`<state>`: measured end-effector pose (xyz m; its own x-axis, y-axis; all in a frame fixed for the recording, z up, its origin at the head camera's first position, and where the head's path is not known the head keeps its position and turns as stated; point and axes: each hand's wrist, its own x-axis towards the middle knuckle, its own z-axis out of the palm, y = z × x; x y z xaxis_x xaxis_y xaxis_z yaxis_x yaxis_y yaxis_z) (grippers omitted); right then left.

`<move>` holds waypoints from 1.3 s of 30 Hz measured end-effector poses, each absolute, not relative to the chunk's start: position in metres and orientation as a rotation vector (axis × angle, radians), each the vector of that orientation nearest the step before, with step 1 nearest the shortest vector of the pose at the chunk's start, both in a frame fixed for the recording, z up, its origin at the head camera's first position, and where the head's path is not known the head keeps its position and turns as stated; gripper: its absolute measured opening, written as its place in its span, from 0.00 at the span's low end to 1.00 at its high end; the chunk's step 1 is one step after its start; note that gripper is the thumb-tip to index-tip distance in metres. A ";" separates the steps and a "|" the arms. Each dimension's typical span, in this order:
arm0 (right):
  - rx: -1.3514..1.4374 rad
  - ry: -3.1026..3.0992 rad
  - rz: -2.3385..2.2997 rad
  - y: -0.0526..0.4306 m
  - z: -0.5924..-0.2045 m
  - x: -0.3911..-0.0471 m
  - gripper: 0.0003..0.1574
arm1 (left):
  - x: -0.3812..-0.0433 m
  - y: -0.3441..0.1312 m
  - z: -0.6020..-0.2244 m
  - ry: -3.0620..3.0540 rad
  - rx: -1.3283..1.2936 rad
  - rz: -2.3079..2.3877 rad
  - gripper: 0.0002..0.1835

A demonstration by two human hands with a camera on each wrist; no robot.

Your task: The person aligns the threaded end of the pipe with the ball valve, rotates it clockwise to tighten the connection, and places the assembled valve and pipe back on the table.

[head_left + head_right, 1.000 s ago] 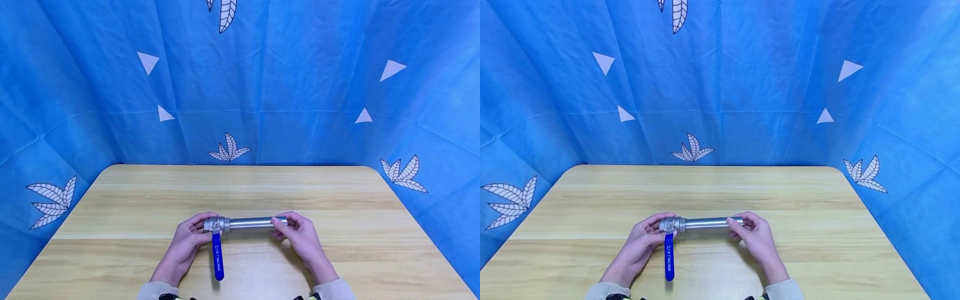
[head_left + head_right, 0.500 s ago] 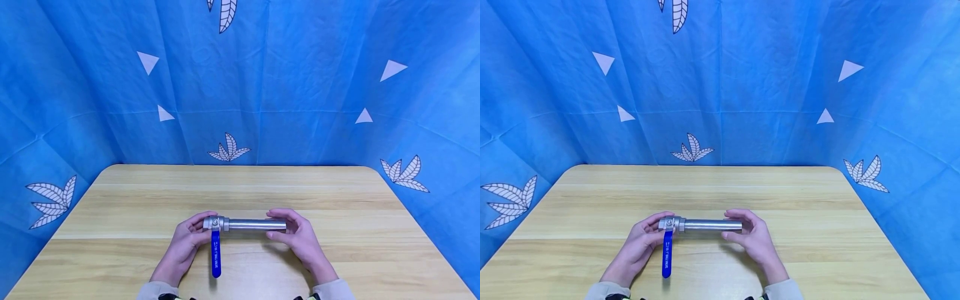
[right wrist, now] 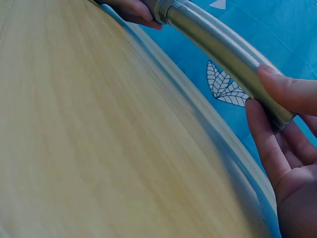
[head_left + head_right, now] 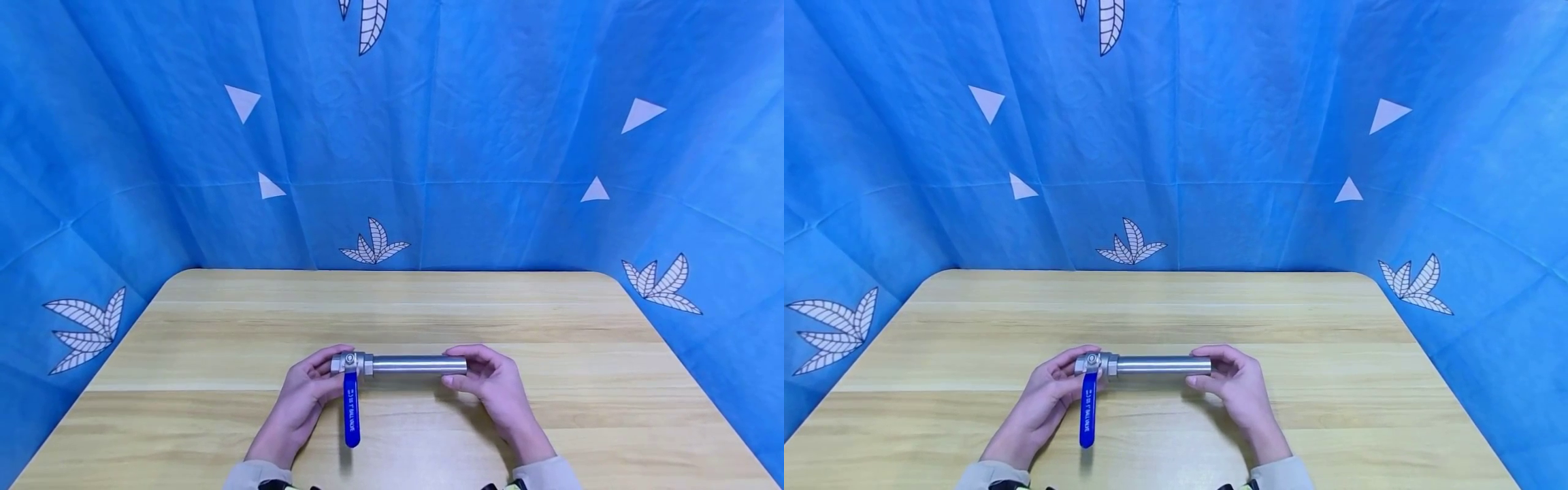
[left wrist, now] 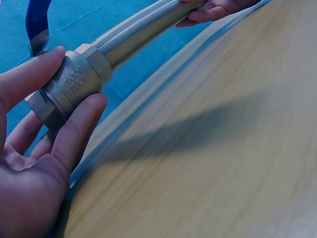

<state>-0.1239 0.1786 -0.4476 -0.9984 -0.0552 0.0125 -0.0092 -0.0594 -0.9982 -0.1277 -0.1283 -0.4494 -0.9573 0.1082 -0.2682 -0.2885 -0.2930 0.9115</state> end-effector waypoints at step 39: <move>-0.065 2.116 -2.174 0.176 -0.446 -0.123 0.31 | -0.126 -0.125 -0.446 1.614 -0.193 2.392 0.24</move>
